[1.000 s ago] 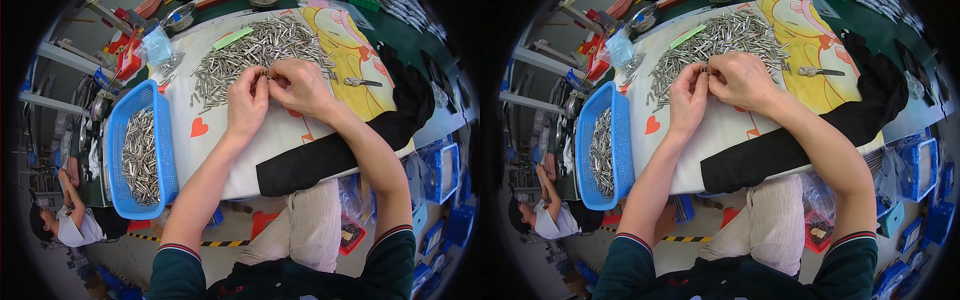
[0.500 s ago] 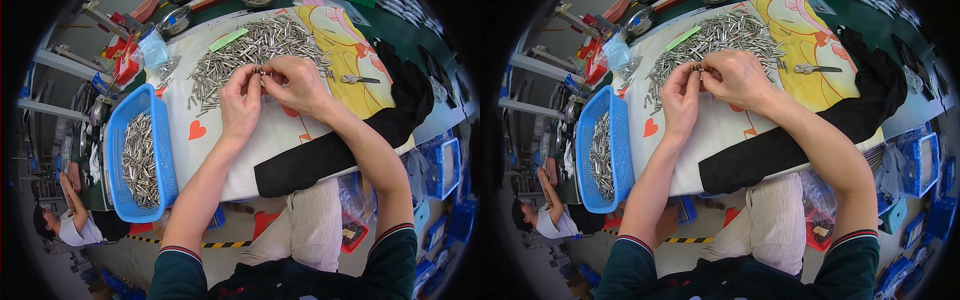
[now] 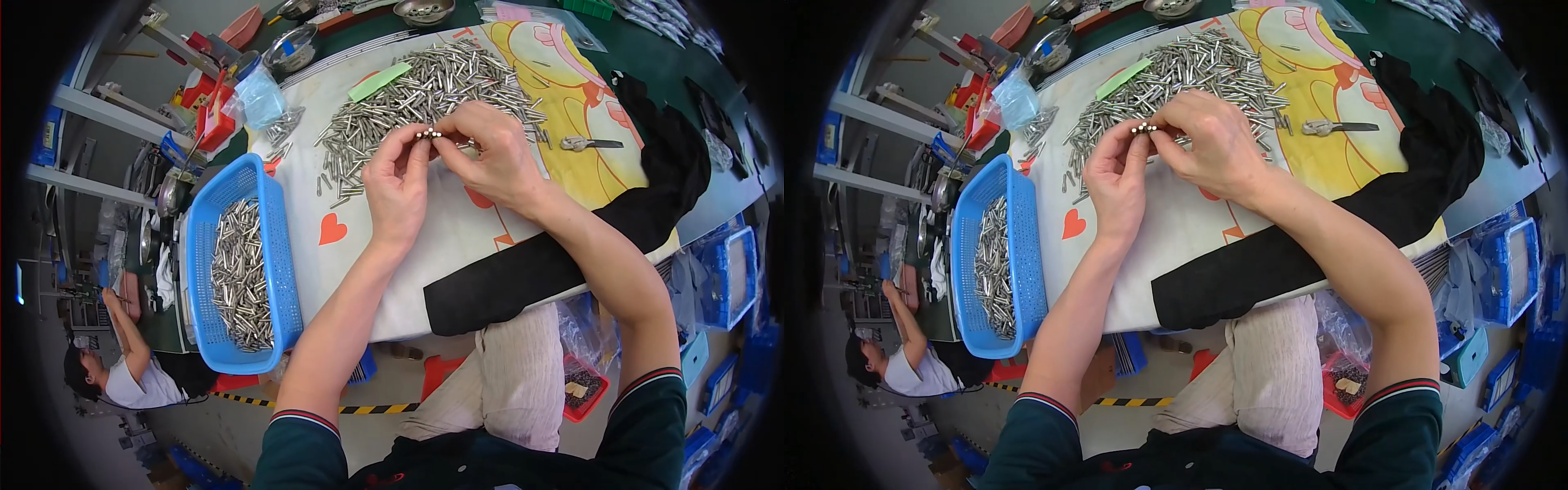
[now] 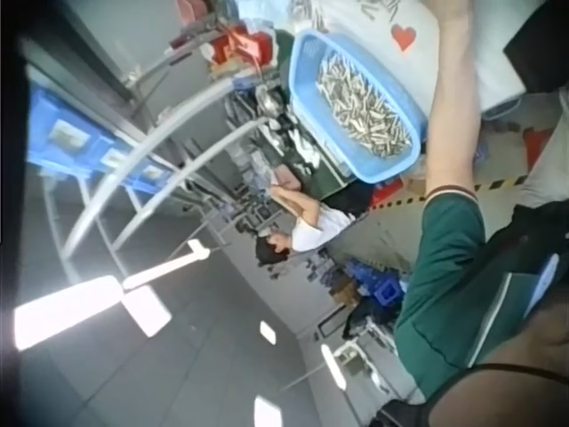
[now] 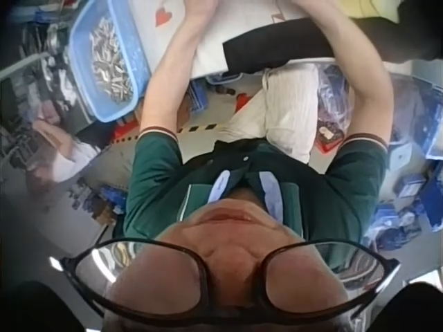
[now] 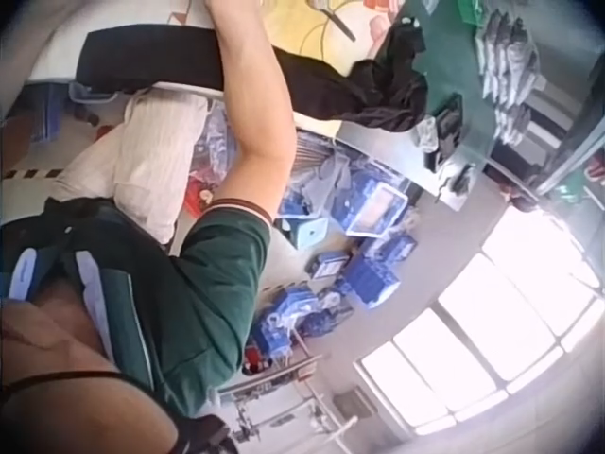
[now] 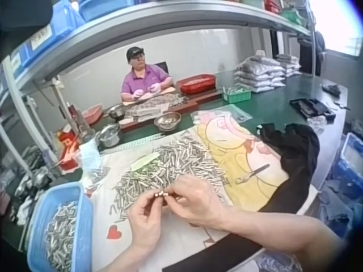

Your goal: Arranging and bundling small metal pins from a bulk pile on a workbench.

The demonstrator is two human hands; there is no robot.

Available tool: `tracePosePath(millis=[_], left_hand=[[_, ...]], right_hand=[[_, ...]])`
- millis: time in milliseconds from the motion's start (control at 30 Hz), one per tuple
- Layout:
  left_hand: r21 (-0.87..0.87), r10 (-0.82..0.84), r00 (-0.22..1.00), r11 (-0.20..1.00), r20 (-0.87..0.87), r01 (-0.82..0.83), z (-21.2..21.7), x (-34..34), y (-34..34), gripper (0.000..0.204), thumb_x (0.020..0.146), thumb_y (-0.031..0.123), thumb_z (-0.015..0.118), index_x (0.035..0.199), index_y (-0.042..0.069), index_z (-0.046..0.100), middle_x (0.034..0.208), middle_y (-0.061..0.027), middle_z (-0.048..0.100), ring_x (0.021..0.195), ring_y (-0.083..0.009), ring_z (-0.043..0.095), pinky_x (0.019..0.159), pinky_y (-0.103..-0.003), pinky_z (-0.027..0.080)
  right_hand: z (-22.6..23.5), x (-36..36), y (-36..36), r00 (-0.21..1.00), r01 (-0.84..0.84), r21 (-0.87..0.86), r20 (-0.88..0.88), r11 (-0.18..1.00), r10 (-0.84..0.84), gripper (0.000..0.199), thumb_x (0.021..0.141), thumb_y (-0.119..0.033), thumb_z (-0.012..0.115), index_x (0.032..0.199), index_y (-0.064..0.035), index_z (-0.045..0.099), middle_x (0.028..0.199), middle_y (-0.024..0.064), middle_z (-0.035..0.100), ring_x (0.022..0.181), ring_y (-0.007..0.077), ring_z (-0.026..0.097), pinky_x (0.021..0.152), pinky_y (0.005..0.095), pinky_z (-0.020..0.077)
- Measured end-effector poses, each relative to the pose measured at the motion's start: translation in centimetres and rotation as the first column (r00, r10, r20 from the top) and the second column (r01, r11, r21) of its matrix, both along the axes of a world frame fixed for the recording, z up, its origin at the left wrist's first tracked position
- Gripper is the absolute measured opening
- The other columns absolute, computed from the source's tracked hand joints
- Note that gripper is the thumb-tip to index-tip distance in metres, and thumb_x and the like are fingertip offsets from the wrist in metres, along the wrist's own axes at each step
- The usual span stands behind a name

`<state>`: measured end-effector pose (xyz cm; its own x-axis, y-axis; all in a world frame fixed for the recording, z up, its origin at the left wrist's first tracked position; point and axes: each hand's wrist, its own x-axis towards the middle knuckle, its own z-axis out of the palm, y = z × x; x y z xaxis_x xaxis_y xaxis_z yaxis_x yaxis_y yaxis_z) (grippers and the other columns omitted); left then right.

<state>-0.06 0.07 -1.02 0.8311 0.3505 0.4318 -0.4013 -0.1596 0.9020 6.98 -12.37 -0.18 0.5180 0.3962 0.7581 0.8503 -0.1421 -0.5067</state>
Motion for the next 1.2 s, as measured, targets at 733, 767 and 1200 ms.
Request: tracePosePath(millis=[733, 767, 1200], left_hand=[[0.018, -0.012, 0.997, 1.000, -0.082, 0.014, 0.2, -0.4, 0.0, 0.017, 0.091, 0.003, 0.054, 0.106, -0.002, 0.059, 0.092, -0.0060, 0.064, 0.082, -0.0104, 0.062, 0.075, -0.025, 0.052], [-0.046, -0.060, 0.993, 0.997, -0.103, 0.056, 0.2, -0.4, 0.0, 0.018, 0.092, 0.002, 0.052, 0.108, -0.003, 0.058, 0.094, -0.0068, 0.064, 0.083, -0.0106, 0.062, 0.076, -0.025, 0.052], [-0.550, -0.407, 0.846, 0.818, -0.344, 0.169, 1.5, -0.6, 0.8, 0.023, 0.096, 0.010, 0.044, 0.110, -0.003, 0.056, 0.097, -0.0099, 0.064, 0.085, -0.0178, 0.066, 0.077, -0.029, 0.055]], right_hand=[[0.0, 0.0, 0.1, 0.997, -0.039, 0.027, -0.071, 0.999, 0.041, 0.010, 0.069, -0.005, 0.068, 0.074, -0.0024, 0.060, 0.064, 0.0067, 0.056, 0.061, 0.0218, 0.056, 0.056, 0.0323, 0.0453], [0.0, -0.1, 0.1, 0.997, -0.039, 0.024, -0.071, 0.999, 0.040, 0.010, 0.069, -0.005, 0.068, 0.074, -0.0024, 0.060, 0.064, 0.0067, 0.056, 0.061, 0.0218, 0.056, 0.056, 0.0323, 0.0453], [0.2, 0.3, 0.1, 0.935, -0.009, -0.028, -0.354, 1.000, -0.001, 0.015, 0.072, -0.013, 0.068, 0.068, -0.0010, 0.060, 0.061, 0.0065, 0.055, 0.053, 0.0182, 0.052, 0.049, 0.0309, 0.0428]])
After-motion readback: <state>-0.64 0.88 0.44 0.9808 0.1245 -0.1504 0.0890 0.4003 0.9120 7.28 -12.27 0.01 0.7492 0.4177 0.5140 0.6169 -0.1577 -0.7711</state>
